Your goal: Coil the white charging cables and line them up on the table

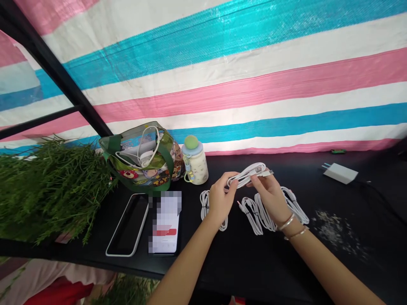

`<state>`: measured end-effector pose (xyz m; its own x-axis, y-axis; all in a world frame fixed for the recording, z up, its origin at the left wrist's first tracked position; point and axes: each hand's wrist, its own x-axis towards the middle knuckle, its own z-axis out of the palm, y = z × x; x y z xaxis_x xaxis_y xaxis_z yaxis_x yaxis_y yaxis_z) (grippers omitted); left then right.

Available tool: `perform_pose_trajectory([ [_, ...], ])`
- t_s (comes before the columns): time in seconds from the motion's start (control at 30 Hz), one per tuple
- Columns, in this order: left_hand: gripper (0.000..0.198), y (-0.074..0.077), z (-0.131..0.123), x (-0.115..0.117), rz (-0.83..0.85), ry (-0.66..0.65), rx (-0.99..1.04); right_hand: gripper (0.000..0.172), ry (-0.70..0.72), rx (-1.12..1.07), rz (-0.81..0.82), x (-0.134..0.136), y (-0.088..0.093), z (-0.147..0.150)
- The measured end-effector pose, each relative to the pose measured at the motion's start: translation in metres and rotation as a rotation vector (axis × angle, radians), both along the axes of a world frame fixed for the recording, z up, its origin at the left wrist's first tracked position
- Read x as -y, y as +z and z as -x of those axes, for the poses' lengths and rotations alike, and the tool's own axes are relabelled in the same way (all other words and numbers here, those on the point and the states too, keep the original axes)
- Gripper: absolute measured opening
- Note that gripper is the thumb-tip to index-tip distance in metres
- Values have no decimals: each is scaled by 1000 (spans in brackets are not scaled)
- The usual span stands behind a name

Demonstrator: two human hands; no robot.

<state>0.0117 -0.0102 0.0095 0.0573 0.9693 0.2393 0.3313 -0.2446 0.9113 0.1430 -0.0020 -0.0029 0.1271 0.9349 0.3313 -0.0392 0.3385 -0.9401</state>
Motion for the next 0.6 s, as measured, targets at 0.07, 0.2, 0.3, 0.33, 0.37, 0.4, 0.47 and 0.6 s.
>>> perform_pose_trajectory([
  [0.07, 22, 0, 1, -1, -24, 2, -21, 40, -4, -1, 3, 0, 1, -1],
  [0.2, 24, -1, 3, -1, -58, 44, -119, 40, -14, 7, -5, -1, 3, -1],
  [0.3, 18, 1, 3, -1, -97, 80, -223, 39, -8, 29, -6, 0, 5, -1],
  [0.33, 16, 2, 2, -1, -107, 83, -253, 38, 0, 34, -3, 0, 5, -1],
  [0.37, 15, 2, 2, 0, -110, 81, -276, 37, 8, 37, 0, 0, 6, -1],
  [0.4, 14, 2, 1, 0, -103, 75, -288, 36, 16, 39, 1, 0, 6, -1],
  [0.47, 14, 1, 1, -1, -61, 50, -279, 35, 36, 39, -4, 1, 7, 0],
  [0.6, 16, -2, -1, -3, 30, -9, -182, 33, 86, 61, -18, 4, 13, 2],
])
